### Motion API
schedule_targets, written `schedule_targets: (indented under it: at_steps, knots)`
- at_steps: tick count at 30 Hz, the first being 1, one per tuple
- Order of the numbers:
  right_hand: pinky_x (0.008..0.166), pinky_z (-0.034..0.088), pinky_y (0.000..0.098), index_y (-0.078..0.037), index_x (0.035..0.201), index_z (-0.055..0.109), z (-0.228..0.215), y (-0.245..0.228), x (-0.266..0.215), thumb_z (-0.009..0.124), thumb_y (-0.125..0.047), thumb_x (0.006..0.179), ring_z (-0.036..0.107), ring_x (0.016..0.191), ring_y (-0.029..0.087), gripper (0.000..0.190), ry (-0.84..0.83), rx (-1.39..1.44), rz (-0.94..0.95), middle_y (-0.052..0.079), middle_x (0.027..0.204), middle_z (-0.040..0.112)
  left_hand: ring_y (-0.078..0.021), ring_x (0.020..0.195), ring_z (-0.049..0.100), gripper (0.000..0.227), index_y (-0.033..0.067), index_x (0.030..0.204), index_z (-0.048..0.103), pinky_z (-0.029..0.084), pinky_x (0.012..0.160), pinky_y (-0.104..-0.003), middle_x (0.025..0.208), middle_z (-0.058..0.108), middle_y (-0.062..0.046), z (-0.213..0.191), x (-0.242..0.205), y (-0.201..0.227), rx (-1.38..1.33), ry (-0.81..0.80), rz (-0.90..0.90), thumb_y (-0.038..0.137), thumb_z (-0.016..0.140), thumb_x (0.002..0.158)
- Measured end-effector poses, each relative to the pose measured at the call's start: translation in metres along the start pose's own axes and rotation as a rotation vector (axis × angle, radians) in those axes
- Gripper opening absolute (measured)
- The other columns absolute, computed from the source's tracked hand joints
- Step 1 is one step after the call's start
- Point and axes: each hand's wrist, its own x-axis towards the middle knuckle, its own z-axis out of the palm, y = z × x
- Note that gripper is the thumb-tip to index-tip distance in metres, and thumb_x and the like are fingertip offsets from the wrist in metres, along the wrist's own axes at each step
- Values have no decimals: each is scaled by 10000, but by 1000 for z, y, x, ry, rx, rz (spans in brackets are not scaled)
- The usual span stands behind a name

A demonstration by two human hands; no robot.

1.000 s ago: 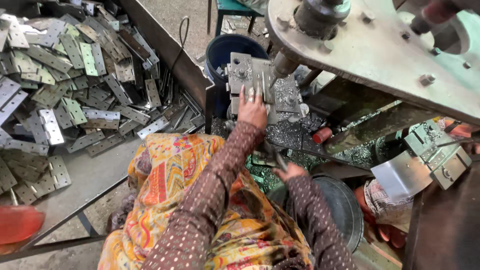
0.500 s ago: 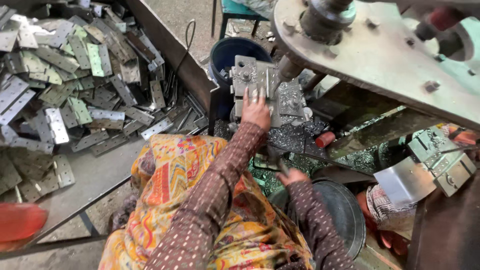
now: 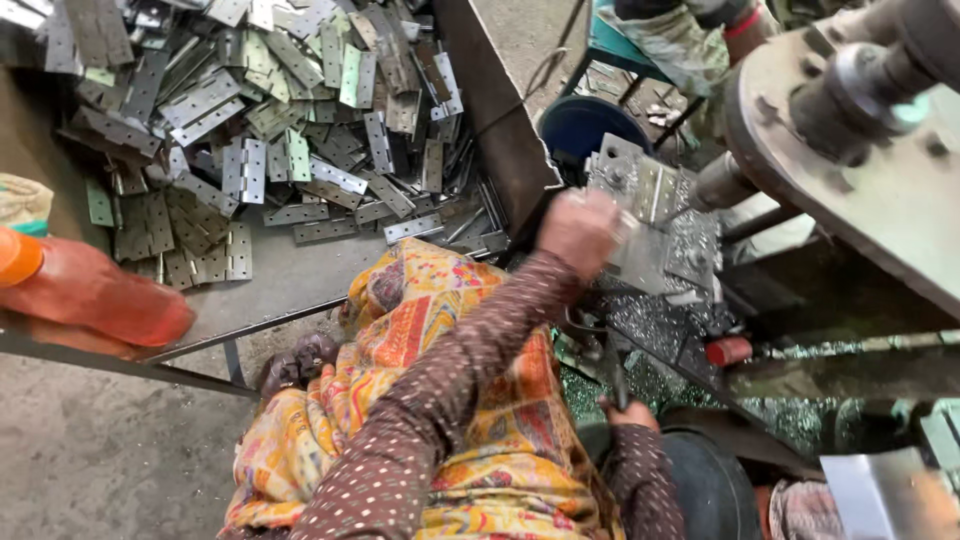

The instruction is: The person operates a drill press to process metal plates. They pick up plates from a pile, place them under the drill, activate the machine, and then remove the processed plates.

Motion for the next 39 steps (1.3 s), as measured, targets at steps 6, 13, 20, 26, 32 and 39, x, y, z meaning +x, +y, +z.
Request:
schedule_targets:
  at_steps: [6,13,20,26,32,39]
  knots:
    - [840,583,441,-110,1144,733,-80,-20,-26,594,-740,808,778,853,308,728,-11,-136,-26,136,920,794,-276,835,628,246,96,1028,643,494,676,-447,1042,597,-107,13,-1,-142,233,138,-564,292,613,882]
    - [861,576,444,-134,1136,727,-93,-34,-45,570,-776,799,762,898,308,741,-6,-269,47,130,932,787,-236,1016,645,253,143,1042,750,412,939,-459,1041,681,-52,115,-17,-247,565,-311,-691,195,513,969]
    - [855,583,454,-158,1137,720,-90,-31,-41,577,-771,795,767,909,316,716,32,-275,45,126,938,785,-240,961,682,203,124,1048,693,452,966,-525,1034,676,-57,93,-18,-236,540,-142,-667,157,519,948]
    - [850,560,471,-151,1094,728,-82,-35,-44,644,-730,769,721,933,373,669,122,-183,-35,162,959,754,-343,838,683,193,27,1048,589,558,698,-451,1085,635,-158,-14,-13,-149,111,279,-503,215,569,1011]
    - [844,563,469,-129,1074,717,-88,-52,-54,657,-712,788,734,916,355,652,116,-196,-16,159,968,761,-290,866,675,159,86,1049,602,562,784,-421,1012,611,-64,-25,-30,-9,-415,174,-102,211,520,1103]
    - [859,554,471,-124,1107,703,-103,-63,-80,706,-702,778,711,948,372,665,148,-115,-54,193,980,739,-320,1113,622,316,71,1272,609,387,1164,-520,1244,591,-171,29,-58,67,107,-181,265,216,496,1015]
